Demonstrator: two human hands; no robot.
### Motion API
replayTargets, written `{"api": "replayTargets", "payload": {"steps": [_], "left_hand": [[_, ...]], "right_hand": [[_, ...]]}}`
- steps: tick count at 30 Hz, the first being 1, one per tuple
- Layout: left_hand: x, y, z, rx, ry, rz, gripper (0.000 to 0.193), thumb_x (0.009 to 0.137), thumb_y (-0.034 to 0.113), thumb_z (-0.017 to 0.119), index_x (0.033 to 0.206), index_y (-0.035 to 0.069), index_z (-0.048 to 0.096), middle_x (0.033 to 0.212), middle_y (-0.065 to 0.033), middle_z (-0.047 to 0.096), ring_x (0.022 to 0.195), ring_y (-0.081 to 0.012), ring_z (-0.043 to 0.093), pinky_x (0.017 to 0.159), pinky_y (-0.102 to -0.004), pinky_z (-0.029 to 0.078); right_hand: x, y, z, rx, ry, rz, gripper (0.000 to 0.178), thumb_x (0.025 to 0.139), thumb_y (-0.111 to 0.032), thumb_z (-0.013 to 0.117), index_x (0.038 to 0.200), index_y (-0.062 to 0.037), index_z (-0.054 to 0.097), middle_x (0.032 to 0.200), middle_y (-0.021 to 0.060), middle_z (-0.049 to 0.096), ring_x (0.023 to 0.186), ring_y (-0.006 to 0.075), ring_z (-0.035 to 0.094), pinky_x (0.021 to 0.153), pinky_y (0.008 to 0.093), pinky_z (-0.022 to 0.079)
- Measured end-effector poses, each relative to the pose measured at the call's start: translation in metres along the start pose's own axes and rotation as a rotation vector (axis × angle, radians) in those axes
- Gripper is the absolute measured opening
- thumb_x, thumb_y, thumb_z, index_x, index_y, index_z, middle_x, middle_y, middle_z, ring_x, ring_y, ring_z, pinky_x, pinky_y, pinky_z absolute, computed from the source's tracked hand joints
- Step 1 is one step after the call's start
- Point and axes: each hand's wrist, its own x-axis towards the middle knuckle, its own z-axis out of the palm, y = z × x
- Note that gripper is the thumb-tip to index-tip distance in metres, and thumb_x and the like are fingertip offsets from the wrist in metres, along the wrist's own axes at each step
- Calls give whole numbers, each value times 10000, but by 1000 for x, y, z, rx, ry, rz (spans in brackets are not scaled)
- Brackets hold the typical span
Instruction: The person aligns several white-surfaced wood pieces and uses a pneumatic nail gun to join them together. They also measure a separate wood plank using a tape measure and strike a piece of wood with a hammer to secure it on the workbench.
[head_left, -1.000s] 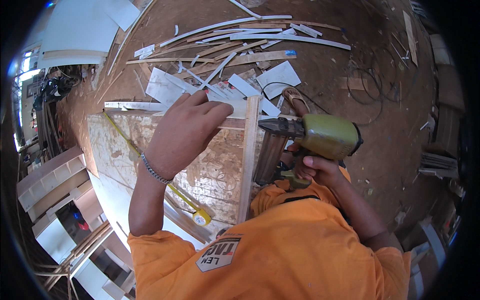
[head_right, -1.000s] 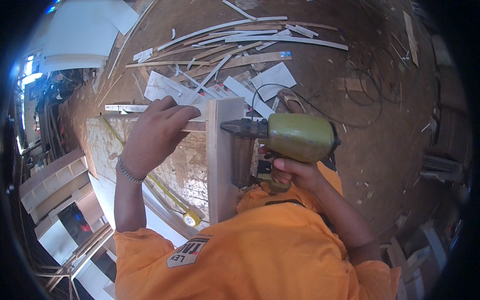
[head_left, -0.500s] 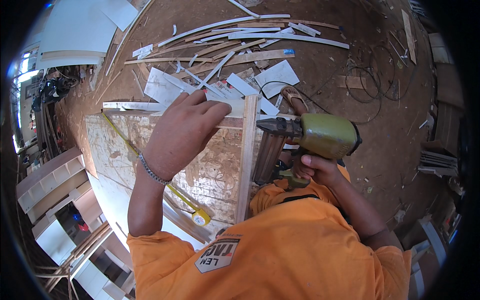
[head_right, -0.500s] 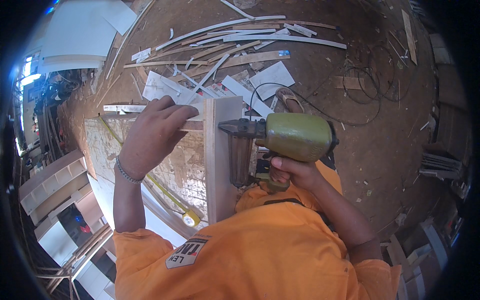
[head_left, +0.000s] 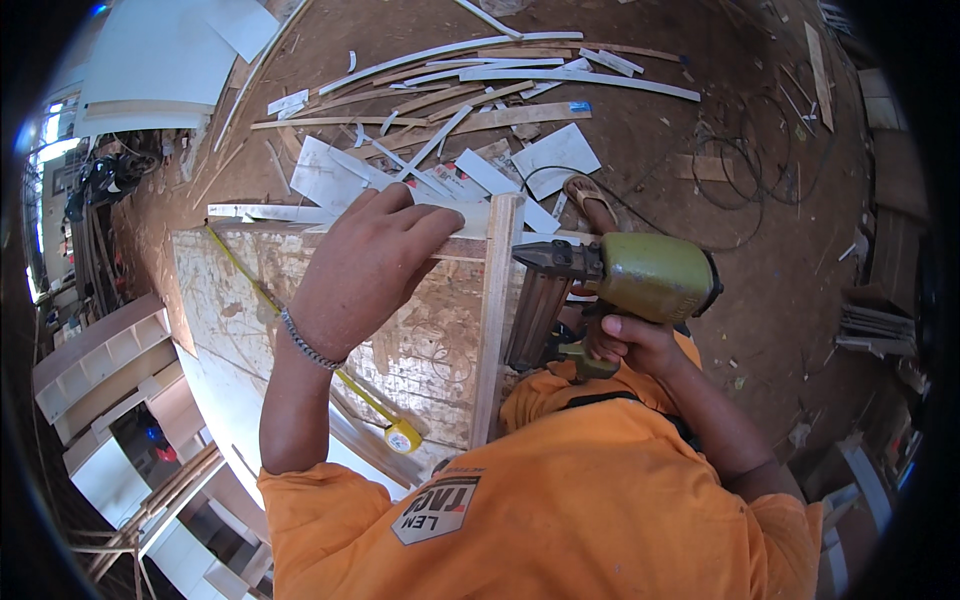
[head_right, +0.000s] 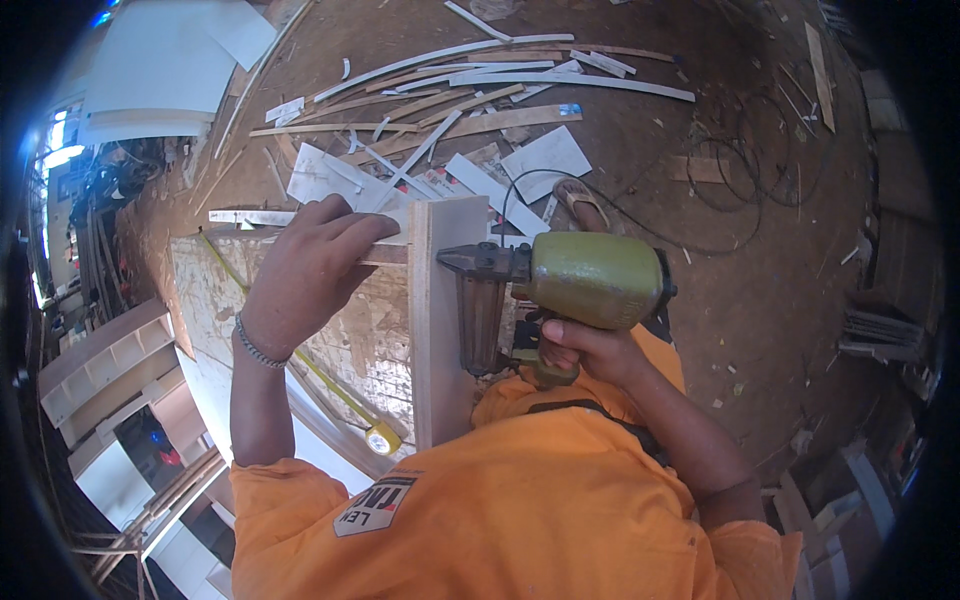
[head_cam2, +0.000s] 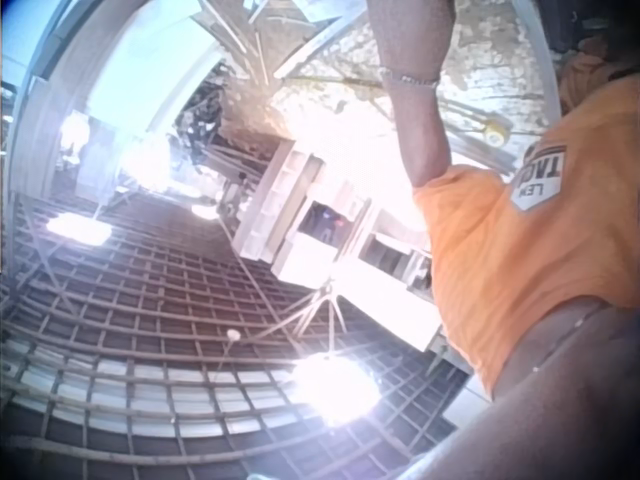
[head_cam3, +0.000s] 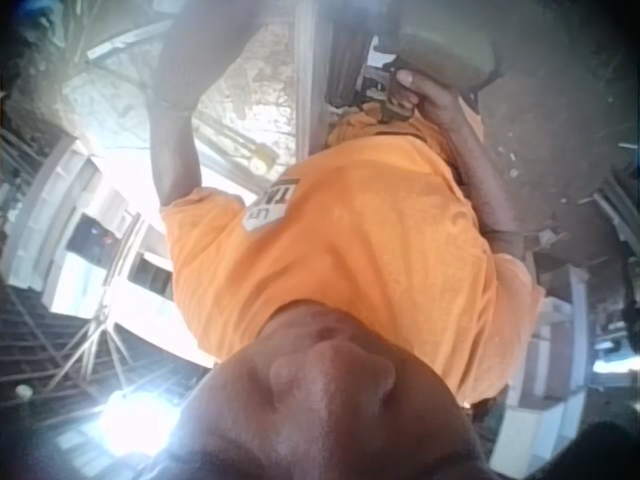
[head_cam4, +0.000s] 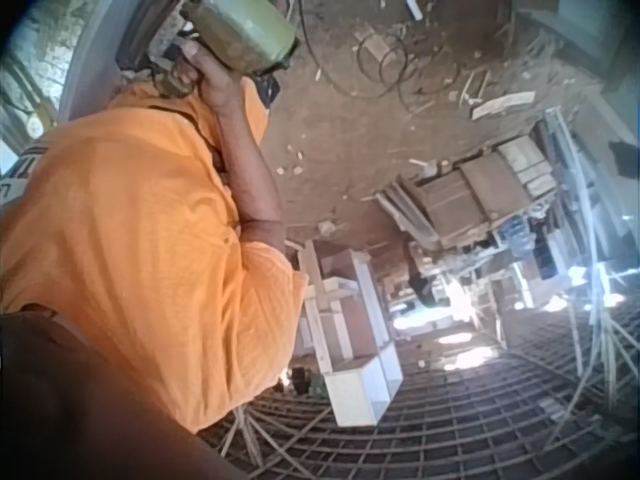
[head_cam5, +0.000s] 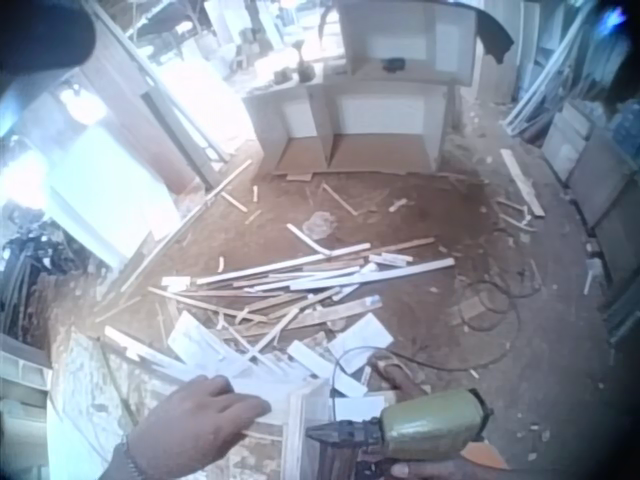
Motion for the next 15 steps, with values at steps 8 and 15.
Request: {"api": "replayTargets", "payload": {"steps": [8, 15], "left_hand": [[0, -2, -2, -26, 13, 14, 393, 738, 24, 773, 1108, 89, 658, 925, -67, 674, 898, -278, 584, 822, -395, 480], [-1, -5, -6, -53, 25, 40, 319, 771, 73, 759, 1077, 67, 669, 957, -65, 685, 905, -277, 577, 837, -403, 477]], "right_hand": [[3, -15, -1, -87, 41, -67, 591, 916, -202, 670, 1413, 63, 491, 601, -2, 432, 519, 105, 437, 554, 298, 385], [1, -43, -16, -176, 137, -251, 575, 915, -205, 644, 1400, 68, 499, 596, -5, 427, 518, 104, 423, 574, 302, 415]]}}
